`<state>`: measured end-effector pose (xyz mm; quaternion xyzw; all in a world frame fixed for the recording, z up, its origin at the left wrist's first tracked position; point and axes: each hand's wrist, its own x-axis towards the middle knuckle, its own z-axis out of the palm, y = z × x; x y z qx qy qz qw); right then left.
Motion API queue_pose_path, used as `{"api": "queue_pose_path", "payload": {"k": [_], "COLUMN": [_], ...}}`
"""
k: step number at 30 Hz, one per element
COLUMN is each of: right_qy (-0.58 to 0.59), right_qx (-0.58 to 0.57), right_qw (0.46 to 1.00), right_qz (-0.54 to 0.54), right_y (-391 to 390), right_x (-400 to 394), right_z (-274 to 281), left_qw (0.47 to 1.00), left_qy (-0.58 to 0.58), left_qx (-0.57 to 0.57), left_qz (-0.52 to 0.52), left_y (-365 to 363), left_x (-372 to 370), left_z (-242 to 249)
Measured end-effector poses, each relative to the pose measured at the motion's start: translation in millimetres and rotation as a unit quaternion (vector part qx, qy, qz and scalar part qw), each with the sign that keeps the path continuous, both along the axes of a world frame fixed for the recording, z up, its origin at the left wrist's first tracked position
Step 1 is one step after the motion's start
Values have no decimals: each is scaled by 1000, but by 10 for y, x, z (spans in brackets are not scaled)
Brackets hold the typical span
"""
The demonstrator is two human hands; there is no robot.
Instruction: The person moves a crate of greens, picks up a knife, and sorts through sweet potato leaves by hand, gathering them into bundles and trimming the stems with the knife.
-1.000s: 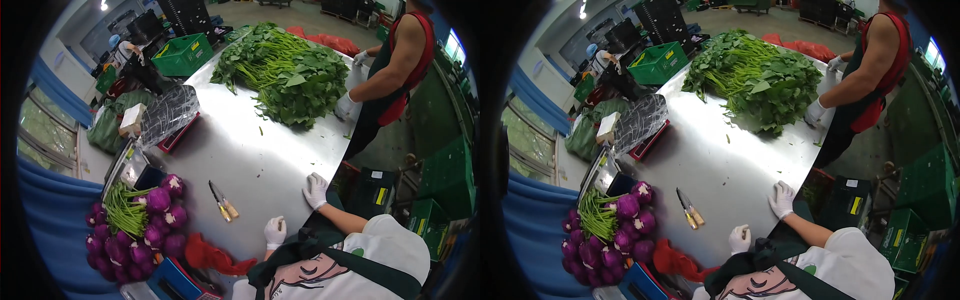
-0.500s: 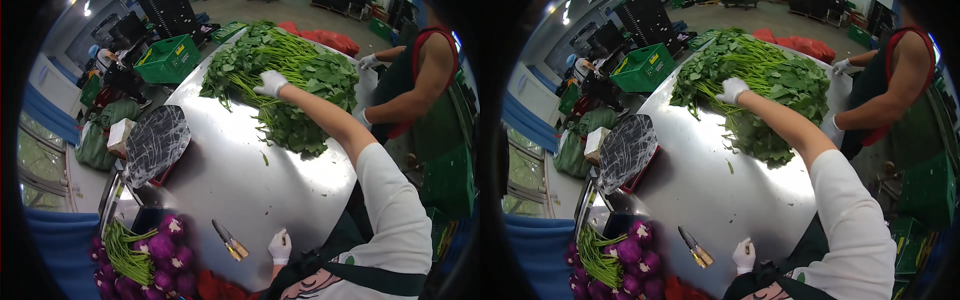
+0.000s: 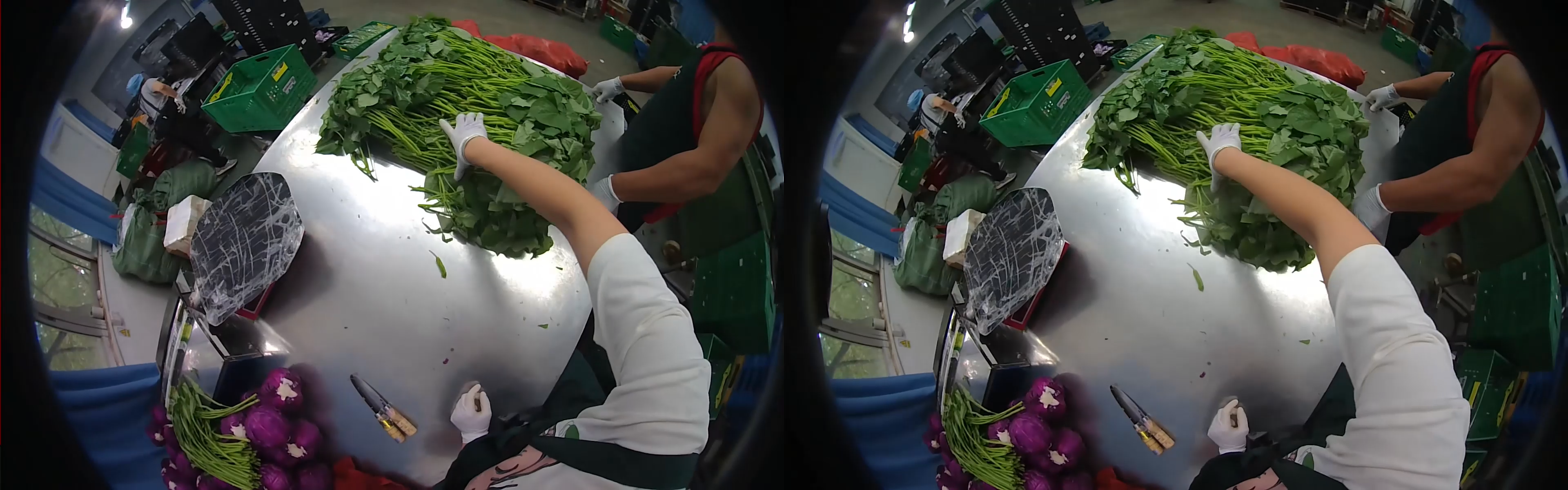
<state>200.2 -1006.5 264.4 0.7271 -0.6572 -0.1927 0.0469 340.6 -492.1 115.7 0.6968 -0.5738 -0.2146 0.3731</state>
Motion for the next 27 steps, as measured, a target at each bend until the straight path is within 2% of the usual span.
{"api": "queue_pose_path", "payload": {"k": [3,6,7,8,10,11,13,15,16,18,20,22,23,24,27], "right_qy": [8,-14,-70,-157,-364,-355,-351,-239,-182,-173,-178,-164,-177,-181,-151], "right_qx": [10,13,28,-2,-46,-48,-15,-95,-134,-108,-105,-87,-56,-76,-113], "right_qw": [1000,998,995,985,924,928,935,962,968,976,977,979,979,973,969], "right_qz": [2,56,68,74,103,98,56,92,111,74,55,81,89,125,161], "right_y": [-30,65,-1,-73,-538,-571,-609,-502,-427,-369,-233,-95,18,88,88], "right_x": [9,-57,-159,-281,-648,-758,-932,-965,-948,-947,-862,-760,-680,-683,-782], "right_z": [-15,154,219,272,129,255,447,306,197,4,13,-21,74,56,93], "left_qw": [1000,998,995,991,985,985,983,984,980,990,987,965,952,960,910], "left_qy": [-7,53,85,116,140,130,139,115,140,75,36,118,155,215,392], "left_qx": [5,22,28,36,44,41,-53,9,55,31,124,217,261,169,132], "left_qz": [-12,-29,-39,-50,-92,-109,-112,-132,-134,-112,-90,-86,-46,-67,-26], "left_y": [3,-53,-151,-275,-666,-978,-1754,-2549,-2932,-3722,-4239,-4322,-4402,-4439,-4492], "left_x": [10,40,83,145,347,437,463,413,307,101,-163,-455,-618,-707,-918], "left_z": [38,112,211,312,497,615,760,793,851,498,209,613,528,475,418]}}
